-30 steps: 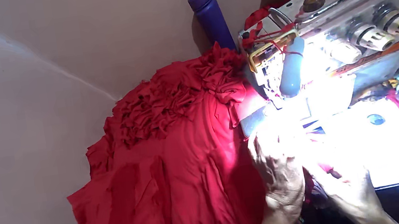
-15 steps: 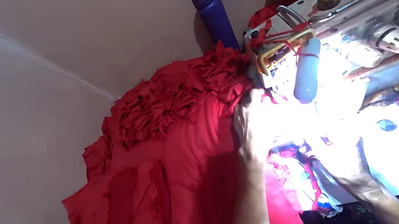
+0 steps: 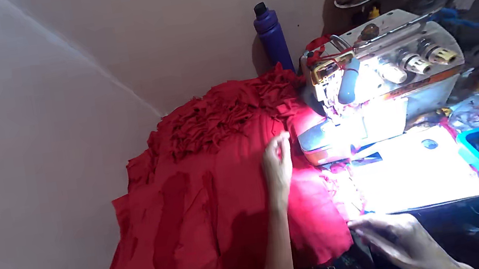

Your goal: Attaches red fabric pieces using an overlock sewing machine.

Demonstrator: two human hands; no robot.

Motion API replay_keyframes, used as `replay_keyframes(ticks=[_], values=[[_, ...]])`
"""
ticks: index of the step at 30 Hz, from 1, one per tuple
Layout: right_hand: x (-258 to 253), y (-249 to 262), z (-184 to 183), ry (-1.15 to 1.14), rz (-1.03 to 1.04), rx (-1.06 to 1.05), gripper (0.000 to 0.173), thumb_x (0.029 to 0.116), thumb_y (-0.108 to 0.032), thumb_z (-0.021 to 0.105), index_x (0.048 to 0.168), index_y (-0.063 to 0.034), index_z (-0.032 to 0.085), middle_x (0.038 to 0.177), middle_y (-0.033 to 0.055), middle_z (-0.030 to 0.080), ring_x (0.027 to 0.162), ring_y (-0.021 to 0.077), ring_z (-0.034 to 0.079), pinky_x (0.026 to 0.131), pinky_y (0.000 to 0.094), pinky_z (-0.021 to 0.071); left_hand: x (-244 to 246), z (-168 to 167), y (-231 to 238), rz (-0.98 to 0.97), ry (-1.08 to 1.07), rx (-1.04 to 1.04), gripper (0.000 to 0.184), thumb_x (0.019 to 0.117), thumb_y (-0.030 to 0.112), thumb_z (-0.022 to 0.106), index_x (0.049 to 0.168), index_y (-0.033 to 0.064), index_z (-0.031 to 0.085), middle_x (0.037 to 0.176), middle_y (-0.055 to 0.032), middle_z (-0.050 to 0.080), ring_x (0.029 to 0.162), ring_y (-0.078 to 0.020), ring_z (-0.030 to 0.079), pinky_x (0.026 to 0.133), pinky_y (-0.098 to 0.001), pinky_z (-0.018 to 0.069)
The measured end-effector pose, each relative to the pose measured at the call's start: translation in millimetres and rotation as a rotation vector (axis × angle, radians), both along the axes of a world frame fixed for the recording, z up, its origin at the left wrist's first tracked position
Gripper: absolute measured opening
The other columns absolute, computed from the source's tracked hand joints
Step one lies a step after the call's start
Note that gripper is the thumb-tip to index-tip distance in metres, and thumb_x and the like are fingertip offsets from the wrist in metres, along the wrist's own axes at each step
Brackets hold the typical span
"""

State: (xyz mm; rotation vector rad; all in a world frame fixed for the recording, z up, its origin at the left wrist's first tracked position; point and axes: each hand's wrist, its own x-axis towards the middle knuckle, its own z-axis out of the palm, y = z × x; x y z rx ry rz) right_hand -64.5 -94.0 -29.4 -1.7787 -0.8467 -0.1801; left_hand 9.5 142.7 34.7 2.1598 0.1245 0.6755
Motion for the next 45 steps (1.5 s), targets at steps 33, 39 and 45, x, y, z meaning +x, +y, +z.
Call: replay_keyframes(ticks=[33, 39, 45], values=[[-32, 43, 3, -0.099, 0.334, -0.137, 0.015, 0.0928, -0.007, 0.068, 0.105, -0.002, 0.076, 0.105, 0.0163, 0.074, 0.099, 0.033, 0.07, 0.087, 0.0469, 0.0544, -200, -68, -20, -0.156, 0.122, 0.28, 0.009, 0.0842, 0.007, 0.073, 0.083, 0.0, 0.079, 0.098, -0.0189, 0.073, 0.098, -0.0393, 0.068, 0.086, -0.0573, 0.0512], [-14, 59, 9, -0.178, 0.253, -0.17, 0.024, 0.089, -0.026, 0.072, 0.106, -0.0086, 0.072, 0.077, 0.0038, 0.071, 0.067, 0.021, 0.067, 0.068, 0.0461, 0.0516, -185, -39, -18, -0.017, -0.037, 0.355, 0.012, 0.0845, 0.019, 0.071, 0.085, 0.0103, 0.079, 0.091, -0.0043, 0.076, 0.087, -0.0203, 0.071, 0.083, -0.0467, 0.0494], [-2, 63, 22, -0.016, 0.299, -0.214, 0.019, 0.0954, -0.014, 0.058, 0.098, -0.0044, 0.074, 0.081, 0.0078, 0.073, 0.075, 0.02, 0.071, 0.071, 0.0424, 0.0543, -176, -47, -31, 0.128, -0.159, 0.176, 0.01, 0.0848, 0.013, 0.072, 0.092, 0.0071, 0.077, 0.087, -0.0029, 0.074, 0.085, -0.0129, 0.069, 0.088, -0.0366, 0.0504]])
